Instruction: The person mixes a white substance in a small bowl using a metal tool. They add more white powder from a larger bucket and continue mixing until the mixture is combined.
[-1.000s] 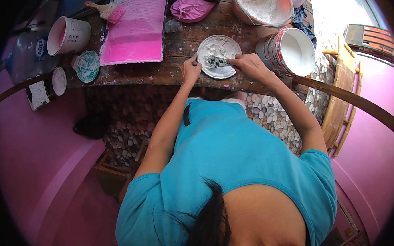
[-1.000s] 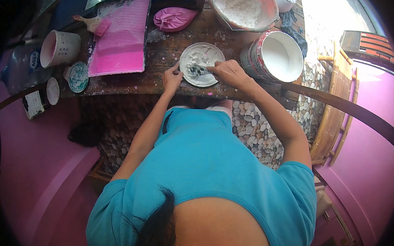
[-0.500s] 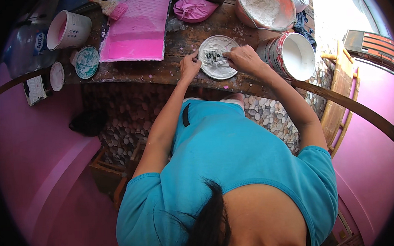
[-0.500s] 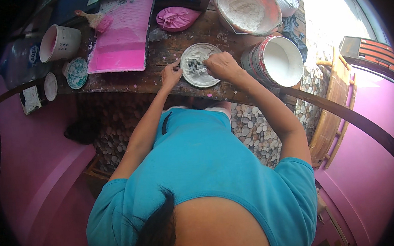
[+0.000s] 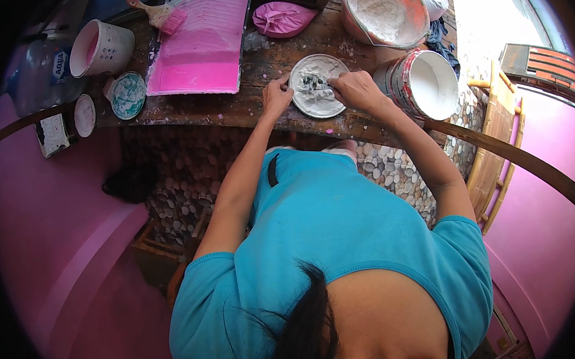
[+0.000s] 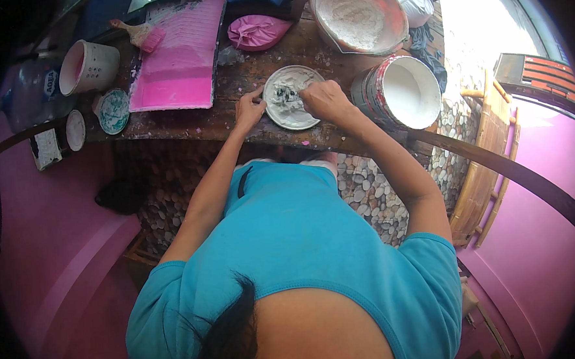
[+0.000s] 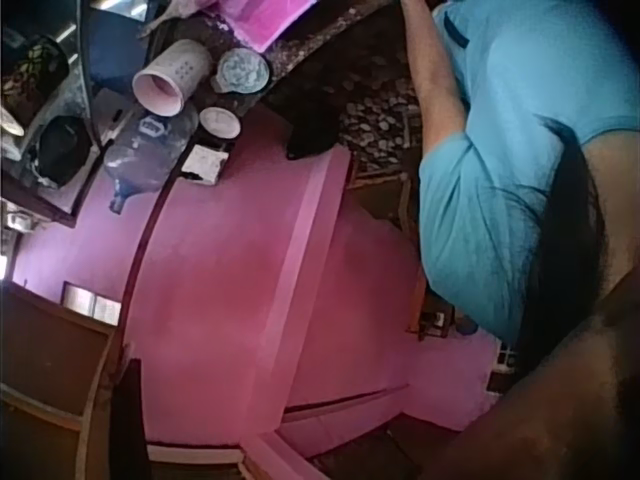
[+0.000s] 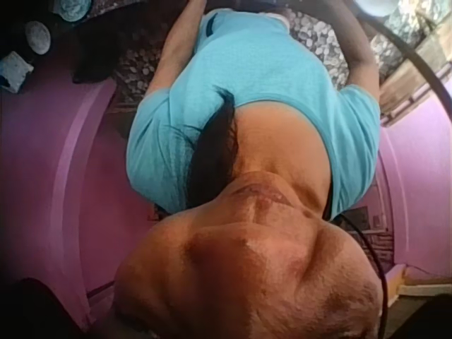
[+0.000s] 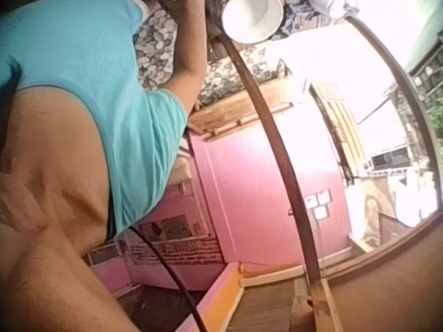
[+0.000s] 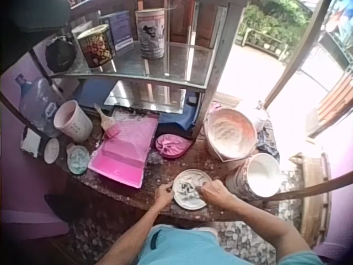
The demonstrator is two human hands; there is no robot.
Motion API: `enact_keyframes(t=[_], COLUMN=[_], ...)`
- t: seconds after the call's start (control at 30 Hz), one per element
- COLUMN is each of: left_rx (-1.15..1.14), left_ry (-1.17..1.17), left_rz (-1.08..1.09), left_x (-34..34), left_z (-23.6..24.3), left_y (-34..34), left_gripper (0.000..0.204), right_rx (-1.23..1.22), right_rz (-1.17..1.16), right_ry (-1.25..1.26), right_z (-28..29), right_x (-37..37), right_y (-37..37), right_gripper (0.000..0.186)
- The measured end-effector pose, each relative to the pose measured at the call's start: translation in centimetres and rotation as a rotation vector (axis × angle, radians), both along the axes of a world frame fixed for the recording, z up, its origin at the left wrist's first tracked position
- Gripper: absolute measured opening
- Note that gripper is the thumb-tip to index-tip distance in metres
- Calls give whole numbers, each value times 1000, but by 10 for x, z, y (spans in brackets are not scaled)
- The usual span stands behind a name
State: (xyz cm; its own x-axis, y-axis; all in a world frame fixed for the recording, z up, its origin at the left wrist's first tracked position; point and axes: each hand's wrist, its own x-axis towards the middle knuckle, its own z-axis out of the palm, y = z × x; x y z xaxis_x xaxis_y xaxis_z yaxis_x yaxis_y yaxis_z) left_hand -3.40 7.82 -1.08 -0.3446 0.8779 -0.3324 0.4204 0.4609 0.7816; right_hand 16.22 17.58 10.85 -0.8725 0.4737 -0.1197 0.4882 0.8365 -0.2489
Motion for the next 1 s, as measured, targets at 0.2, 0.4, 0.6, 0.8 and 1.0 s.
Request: enact_keyframes(t=[0.2,0.4,0.6,0.8,1.0], left_rx=[-21,-7,18,14,3], left_ry=[-2,23,-29,-25,2], left_rz=[30,12,26,38,33], left_x=[-1,0,-2,-1,2], left_z=[-8,0,3,3,2], left_y=[-1,1,1,1,0], left_gripper=[50,49,49,50,50], right_rx=[-2,3,4,8,1], right_rz=[-23,-26,-23,-97,-194], right_ry=[-50,18,-20,25,-96], right_z=[16,1,13,16,2], right_x=[-1,-12,0,-12,2], right_y=[3,-2,-1,-4,-11], right_gripper=[9,9,10,9,7])
